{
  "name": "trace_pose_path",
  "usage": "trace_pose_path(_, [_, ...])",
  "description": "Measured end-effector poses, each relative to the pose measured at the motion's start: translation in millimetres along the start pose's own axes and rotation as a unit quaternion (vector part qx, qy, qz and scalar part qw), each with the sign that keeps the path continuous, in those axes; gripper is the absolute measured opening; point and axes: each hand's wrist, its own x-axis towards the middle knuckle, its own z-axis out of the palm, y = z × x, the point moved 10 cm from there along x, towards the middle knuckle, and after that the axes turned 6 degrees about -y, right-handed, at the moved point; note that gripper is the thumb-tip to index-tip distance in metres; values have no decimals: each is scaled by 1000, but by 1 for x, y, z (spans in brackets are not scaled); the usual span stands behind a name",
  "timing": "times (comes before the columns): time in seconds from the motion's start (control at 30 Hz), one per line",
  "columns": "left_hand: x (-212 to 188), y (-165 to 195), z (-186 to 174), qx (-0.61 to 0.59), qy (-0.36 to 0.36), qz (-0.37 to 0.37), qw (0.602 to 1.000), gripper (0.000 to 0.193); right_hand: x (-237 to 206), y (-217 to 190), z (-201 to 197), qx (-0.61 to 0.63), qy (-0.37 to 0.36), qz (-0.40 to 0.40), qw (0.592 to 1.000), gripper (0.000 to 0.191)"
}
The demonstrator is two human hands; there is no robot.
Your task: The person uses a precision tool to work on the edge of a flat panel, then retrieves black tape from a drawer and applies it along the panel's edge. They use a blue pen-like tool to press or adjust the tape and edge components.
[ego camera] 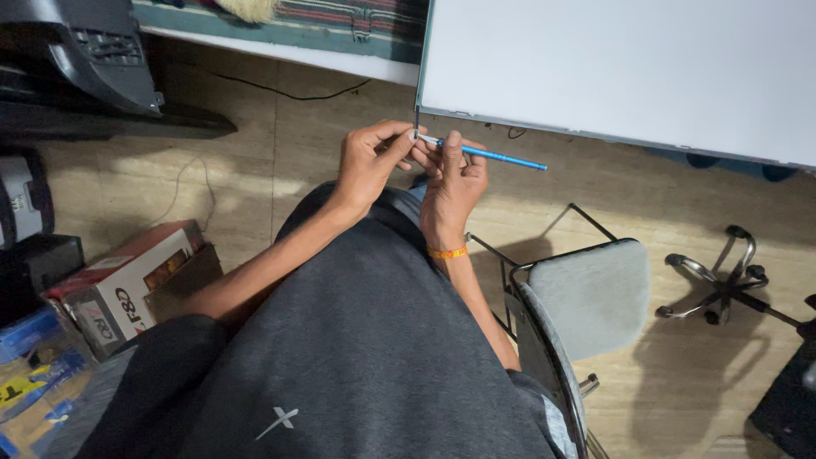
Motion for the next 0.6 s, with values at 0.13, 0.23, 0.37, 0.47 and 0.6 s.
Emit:
trace_pose_path(0.13, [0,1,0,-11,-2,12,1000,20,1,1,0,9,0,5,1000,20])
trace_pose_path(0.23, [1,1,-1,7,10,14,1000,19,1,1,2,8,-6,4,1000,19])
trace_pose_path(0.37, [0,0,0,0,7,8,1000,19,1,1,1,20,5,6,1000,19])
trace_pose_path(0.47, [0,1,-1,-2,8,3,1000,19,0,0,2,22,1,7,1000,20])
trace_pose_path(0.6, [0,4,-2,10,12,1,1000,19,-1,-4,5,-2,-14,0,1000,21])
